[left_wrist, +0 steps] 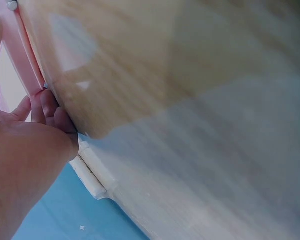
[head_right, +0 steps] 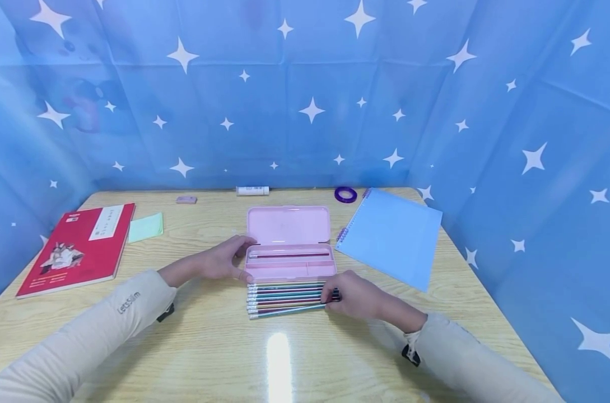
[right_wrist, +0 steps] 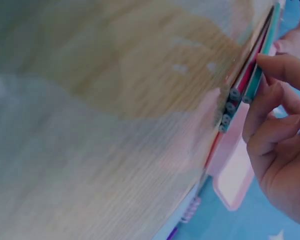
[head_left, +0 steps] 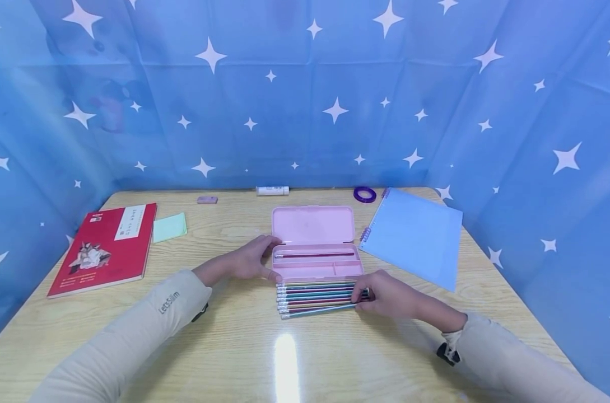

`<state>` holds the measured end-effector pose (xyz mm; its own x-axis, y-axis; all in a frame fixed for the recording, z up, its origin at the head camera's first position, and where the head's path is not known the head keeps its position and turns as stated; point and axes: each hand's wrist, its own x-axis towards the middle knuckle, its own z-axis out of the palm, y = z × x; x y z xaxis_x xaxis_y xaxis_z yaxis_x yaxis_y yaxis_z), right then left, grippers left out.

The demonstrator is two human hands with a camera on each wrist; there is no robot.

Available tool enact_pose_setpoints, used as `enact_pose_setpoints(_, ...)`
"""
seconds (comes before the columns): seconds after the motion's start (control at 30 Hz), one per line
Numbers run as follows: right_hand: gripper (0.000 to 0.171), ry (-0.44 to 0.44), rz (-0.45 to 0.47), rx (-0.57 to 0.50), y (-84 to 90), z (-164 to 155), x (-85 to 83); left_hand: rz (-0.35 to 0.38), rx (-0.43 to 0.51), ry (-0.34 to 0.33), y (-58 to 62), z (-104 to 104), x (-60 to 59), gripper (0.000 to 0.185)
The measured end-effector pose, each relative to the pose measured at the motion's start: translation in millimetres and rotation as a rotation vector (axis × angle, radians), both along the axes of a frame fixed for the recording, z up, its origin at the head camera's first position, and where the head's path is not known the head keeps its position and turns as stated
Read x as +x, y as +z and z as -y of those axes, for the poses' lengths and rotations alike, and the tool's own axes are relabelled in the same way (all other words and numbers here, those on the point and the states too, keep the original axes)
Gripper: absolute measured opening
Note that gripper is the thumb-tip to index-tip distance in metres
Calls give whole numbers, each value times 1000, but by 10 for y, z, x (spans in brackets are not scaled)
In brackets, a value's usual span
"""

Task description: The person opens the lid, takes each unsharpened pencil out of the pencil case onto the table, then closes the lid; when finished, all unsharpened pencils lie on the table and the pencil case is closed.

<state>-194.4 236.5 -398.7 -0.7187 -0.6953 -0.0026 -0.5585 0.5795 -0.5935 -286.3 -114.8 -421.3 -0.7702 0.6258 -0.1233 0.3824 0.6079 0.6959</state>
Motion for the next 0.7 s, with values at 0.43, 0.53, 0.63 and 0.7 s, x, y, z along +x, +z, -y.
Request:
enact_pose_setpoints(0.43,14,-43,-88,63,-4,83,92,3,12,2,-2,-8,4,99)
enact_pose_setpoints(0.53,15,-42,-67,55,-15,89,98,7,13,9,-5,-8,6,99)
enact_pose_setpoints(0.63,13,-50,-74,64,-15,71,101,6,15,10,-2,-10,9,98)
enact_pose_setpoints(0.7,13,-66,-80,70,-6,46,101,7,20,8,-1,-12,12,98)
